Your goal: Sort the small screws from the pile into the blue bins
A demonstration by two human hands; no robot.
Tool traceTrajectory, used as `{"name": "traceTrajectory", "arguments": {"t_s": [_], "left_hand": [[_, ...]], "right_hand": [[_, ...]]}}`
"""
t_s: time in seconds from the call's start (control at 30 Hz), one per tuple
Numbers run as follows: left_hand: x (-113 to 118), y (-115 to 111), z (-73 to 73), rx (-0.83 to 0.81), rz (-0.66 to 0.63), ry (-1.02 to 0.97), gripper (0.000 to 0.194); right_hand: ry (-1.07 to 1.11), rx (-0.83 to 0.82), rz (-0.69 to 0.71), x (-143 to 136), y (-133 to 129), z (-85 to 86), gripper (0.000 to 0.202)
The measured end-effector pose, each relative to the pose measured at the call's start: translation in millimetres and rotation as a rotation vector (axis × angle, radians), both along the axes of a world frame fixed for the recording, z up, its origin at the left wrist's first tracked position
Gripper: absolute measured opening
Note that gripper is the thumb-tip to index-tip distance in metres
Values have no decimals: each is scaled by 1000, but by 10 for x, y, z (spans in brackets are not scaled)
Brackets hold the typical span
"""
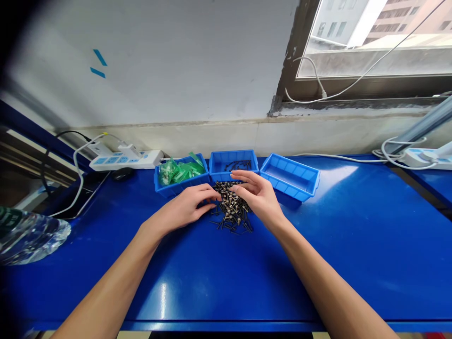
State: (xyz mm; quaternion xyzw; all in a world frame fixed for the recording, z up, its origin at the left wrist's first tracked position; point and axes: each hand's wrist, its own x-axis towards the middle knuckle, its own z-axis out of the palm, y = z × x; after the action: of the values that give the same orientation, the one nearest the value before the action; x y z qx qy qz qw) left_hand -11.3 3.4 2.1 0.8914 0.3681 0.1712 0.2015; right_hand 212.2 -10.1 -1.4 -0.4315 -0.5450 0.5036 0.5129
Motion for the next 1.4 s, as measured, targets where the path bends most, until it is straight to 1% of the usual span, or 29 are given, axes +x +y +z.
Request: {"name": "traceTrajectory", "arguments": {"t_s": [0.1,0.2,0.33,0.47,0.57,0.7,0.77,0.87,0.93,1.0,1.03,1.07,1.1,1.17,1.2,1.23,1.3,1.4], "left_hand": [[22,-1,-20,20,-17,46,15],[38,6,-43,8,-8,74,11],[12,15,-13,-28,6,75,11],[-58,18,71,-57,20,-2,11],[-86,9,130,-41,49,-100,9],[-48,-29,176,20,74,-229,6],[-13,-54,185,42,72,-268,6],[22,-84,189,45,66,-291,6],[22,-93,186,29,70,-276,4],[8,-92,176,-6,73,-211,3],[1,-90,167,-30,70,-158,5],[-4,-86,157,-54,64,-99,7],[-6,-83,145,-75,58,-41,8],[1,-77,120,-102,52,39,6],[7,-76,109,-108,52,55,6],[12,-74,100,-111,52,62,6],[14,-69,91,-114,50,66,10],[-11,-56,103,-120,39,79,14]], "right_hand": [[-1,-3,-11,-12,4,13,33],[-6,-5,-25,-19,1,29,33],[-18,0,-29,-17,-6,46,32],[-21,4,-22,-13,-5,50,31],[-83,28,9,-25,-14,39,27],[-182,84,100,-71,-55,9,28],[-179,67,156,-97,-73,-3,29],[-119,-9,208,-121,-77,-10,28],[-90,-55,205,-122,-67,-9,27],[-48,-74,146,-110,-54,-6,28],[-9,-76,109,-99,-47,-5,31],[39,-71,75,-86,-41,-5,38],[85,-63,52,-71,-35,-5,50],[132,-46,45,-37,-26,-8,77],[127,-40,51,-21,-23,-10,84],[109,-37,53,-8,-19,-10,86],[62,-32,44,8,-15,-6,77],[-10,0,38,0,-15,4,46]]}}
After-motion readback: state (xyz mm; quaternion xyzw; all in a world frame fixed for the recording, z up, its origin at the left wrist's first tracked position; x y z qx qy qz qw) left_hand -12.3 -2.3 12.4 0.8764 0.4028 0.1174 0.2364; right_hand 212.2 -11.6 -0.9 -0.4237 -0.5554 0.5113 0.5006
